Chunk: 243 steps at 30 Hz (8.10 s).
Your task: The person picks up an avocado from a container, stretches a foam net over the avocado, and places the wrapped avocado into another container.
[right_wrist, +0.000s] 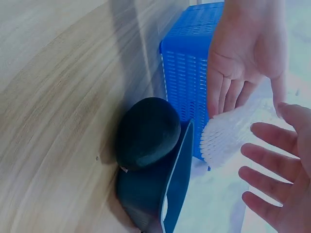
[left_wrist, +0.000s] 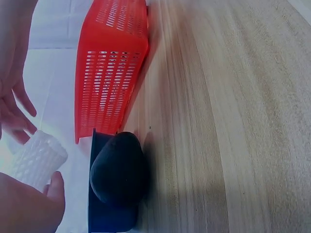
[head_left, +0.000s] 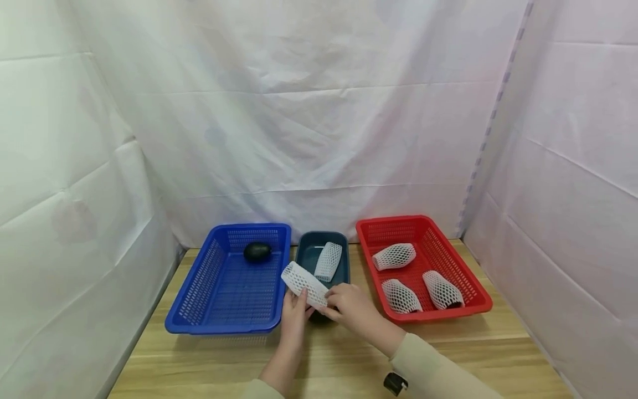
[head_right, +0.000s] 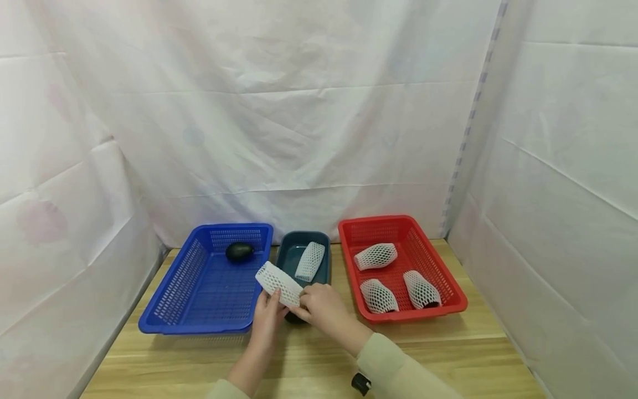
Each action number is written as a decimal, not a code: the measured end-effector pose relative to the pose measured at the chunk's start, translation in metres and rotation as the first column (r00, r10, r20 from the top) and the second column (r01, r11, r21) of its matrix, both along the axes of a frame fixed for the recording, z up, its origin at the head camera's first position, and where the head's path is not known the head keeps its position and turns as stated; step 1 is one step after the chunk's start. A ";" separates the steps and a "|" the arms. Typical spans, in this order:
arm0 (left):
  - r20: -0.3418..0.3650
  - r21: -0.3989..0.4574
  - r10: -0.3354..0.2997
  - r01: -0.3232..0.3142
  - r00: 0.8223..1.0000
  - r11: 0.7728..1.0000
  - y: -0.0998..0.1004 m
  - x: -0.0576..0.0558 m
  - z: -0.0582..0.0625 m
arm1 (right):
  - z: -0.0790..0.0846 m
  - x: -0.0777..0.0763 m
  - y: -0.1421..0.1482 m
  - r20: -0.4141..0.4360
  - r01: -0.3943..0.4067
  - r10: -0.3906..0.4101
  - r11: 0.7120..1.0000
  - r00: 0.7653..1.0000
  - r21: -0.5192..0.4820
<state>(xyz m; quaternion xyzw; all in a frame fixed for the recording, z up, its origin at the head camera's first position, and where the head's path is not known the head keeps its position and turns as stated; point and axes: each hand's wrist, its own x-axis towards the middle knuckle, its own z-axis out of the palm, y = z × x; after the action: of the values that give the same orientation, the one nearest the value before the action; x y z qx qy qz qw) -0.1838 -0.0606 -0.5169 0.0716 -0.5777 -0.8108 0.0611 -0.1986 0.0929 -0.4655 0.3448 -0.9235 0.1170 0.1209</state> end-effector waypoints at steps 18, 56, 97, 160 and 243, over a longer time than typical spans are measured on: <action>-0.047 -0.055 -0.190 0.187 0.981 0.981 0.019 0.014 0.009 | 0.007 -0.006 0.004 0.251 0.169 -0.115 0.964 0.961 -0.206; 0.133 -0.717 0.061 0.053 0.989 0.695 0.006 -0.017 -0.048 | 0.004 0.003 0.052 0.318 0.220 -0.160 0.962 0.935 -0.163; 0.006 -0.455 0.077 -0.066 0.997 0.888 -0.023 0.042 0.032 | 0.009 0.002 0.070 0.337 0.195 -0.156 0.977 0.928 -0.086; -0.054 -0.396 -0.082 0.054 0.995 0.917 -0.004 0.044 0.032 | 0.010 0.007 0.012 0.276 0.007 -0.001 1.000 0.961 -0.019; -0.002 -0.465 -0.411 0.363 0.912 0.807 0.101 0.003 0.020 | 0.031 -0.089 0.173 0.464 0.278 -0.236 0.960 0.854 -0.024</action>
<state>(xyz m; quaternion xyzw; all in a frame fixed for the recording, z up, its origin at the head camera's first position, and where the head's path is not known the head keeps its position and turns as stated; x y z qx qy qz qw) -0.1811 0.0405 -0.4967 -0.1057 -0.7495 -0.6507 -0.0608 -0.2878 0.2661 -0.4348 0.1752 -0.9573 0.2191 -0.0698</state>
